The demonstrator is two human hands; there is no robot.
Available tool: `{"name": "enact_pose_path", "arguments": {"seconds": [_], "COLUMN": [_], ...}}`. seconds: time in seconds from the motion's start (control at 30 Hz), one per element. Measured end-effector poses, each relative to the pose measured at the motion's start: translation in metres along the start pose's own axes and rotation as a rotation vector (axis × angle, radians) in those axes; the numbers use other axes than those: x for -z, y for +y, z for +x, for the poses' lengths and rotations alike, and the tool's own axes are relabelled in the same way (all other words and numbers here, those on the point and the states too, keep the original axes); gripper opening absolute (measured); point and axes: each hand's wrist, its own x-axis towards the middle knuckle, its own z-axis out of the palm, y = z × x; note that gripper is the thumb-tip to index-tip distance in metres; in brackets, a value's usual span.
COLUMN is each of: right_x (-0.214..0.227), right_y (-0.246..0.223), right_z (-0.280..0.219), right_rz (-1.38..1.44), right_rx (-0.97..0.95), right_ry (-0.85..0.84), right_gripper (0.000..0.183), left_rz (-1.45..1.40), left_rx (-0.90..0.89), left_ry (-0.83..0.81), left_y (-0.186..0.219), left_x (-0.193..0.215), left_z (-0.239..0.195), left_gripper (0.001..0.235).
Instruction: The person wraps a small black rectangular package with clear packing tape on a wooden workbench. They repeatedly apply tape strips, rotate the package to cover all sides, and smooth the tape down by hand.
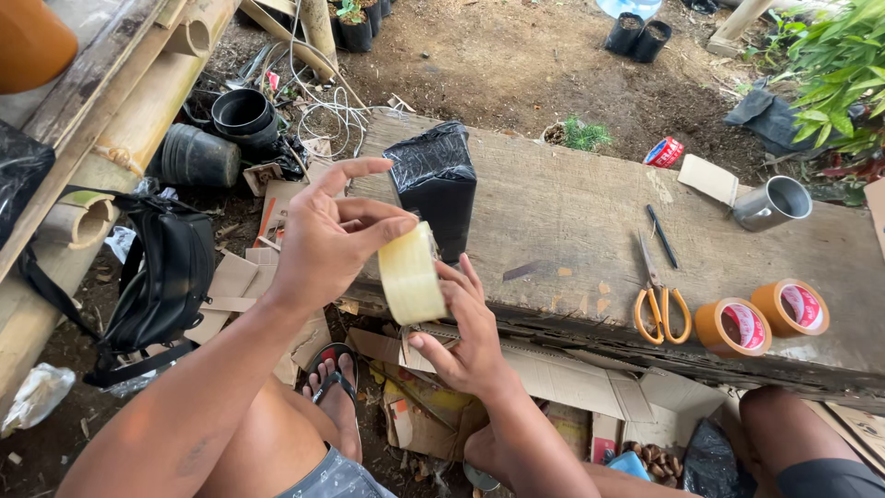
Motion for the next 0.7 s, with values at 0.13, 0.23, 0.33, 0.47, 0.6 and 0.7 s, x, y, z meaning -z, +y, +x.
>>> {"name": "enact_pose_path", "arguments": {"seconds": [0.13, 0.23, 0.33, 0.47, 0.6, 0.7], "right_x": [-0.005, -0.015, -0.028, -0.029, -0.023, -0.016], "right_y": [-0.004, -0.009, -0.012, -0.014, -0.018, -0.017], "right_z": [0.000, -0.004, -0.009, -0.011, -0.006, 0.008], "right_rz": [-0.015, 0.008, 0.143, 0.273, 0.480, 0.438], "right_rx": [-0.013, -0.278, -0.533, -0.401, -0.429, -0.495], "right_ry": [0.061, 0.030, 0.072, 0.084, 0.054, 0.073], "right_gripper": [0.037, 0.020, 0.023, 0.022, 0.026, 0.027], "left_rz": [0.220, 0.267, 0.199, 0.145, 0.242, 0.317], "left_rx": [0.011, -0.043, -0.020, -0.105, -0.147, -0.186], "left_ry": [-0.041, 0.016, 0.080, 0.035, 0.030, 0.003], "left_y": [-0.001, -0.003, -0.003, -0.014, -0.021, -0.017], "left_x": [0.001, 0.009, 0.026, 0.028, 0.026, 0.021], "left_z": [-0.004, 0.002, 0.013, 0.017, 0.036, 0.067], "left_gripper": [0.052, 0.048, 0.051, 0.048, 0.046, 0.050]}}
